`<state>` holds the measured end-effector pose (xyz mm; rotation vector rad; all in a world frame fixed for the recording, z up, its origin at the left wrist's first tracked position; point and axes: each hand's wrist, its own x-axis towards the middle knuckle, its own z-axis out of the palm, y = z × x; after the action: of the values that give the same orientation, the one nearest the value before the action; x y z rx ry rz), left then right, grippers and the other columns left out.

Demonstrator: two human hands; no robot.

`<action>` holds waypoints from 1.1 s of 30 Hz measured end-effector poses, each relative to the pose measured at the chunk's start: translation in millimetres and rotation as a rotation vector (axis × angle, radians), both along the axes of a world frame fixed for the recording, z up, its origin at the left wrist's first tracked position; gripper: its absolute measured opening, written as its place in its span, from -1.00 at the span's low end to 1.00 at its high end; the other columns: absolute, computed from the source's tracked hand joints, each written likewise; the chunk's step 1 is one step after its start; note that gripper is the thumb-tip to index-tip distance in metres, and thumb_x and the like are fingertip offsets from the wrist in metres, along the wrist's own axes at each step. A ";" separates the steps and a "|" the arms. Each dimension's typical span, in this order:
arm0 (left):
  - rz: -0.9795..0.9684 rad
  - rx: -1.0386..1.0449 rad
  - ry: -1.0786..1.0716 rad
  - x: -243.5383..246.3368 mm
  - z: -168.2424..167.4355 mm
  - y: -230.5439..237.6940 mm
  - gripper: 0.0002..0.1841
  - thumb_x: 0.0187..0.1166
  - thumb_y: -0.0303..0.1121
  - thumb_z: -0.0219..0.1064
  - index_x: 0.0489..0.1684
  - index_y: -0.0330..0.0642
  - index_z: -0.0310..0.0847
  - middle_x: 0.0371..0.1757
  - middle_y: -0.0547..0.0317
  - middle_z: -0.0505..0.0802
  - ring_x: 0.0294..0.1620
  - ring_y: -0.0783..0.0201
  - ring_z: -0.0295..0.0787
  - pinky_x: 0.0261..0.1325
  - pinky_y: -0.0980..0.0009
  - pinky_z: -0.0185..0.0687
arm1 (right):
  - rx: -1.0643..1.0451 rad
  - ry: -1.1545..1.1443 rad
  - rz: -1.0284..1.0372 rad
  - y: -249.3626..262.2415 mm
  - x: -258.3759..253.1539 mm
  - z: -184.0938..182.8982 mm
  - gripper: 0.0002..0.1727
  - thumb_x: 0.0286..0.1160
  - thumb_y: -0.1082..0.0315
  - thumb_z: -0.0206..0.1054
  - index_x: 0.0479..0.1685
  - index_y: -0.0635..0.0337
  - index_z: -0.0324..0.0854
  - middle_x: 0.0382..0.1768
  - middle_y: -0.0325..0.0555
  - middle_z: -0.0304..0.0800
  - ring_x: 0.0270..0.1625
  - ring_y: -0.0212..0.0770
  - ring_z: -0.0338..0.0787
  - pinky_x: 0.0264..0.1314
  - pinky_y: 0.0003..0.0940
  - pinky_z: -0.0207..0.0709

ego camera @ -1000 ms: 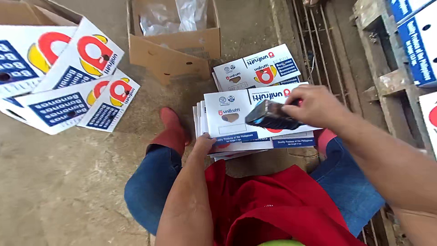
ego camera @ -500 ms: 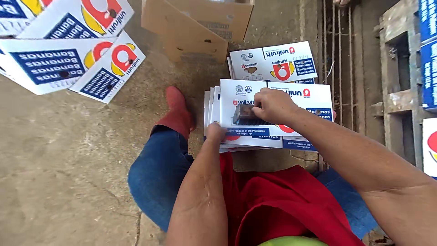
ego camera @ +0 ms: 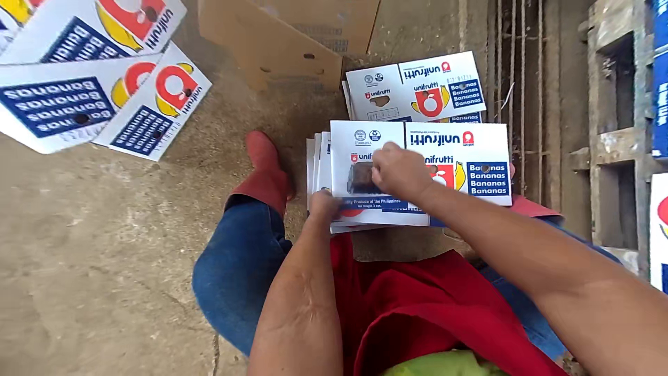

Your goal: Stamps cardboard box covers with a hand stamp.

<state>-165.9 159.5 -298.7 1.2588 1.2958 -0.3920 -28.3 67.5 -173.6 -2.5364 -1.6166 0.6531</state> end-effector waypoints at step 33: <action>0.137 0.378 0.134 -17.2 6.9 31.2 -0.49 0.87 -0.18 0.01 0.45 -0.54 0.46 0.46 -0.56 0.57 0.52 -0.39 0.47 0.46 -0.37 0.32 | -0.138 -0.051 -0.296 -167.0 165.0 42.8 -0.80 0.62 0.41 0.28 -0.14 0.43 0.72 0.01 0.31 0.72 0.12 0.31 0.76 0.07 0.33 0.54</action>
<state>-183.0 190.6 -291.8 1.4643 1.6136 -0.1370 136.7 -99.5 -130.8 -2.8316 -1.2076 0.6935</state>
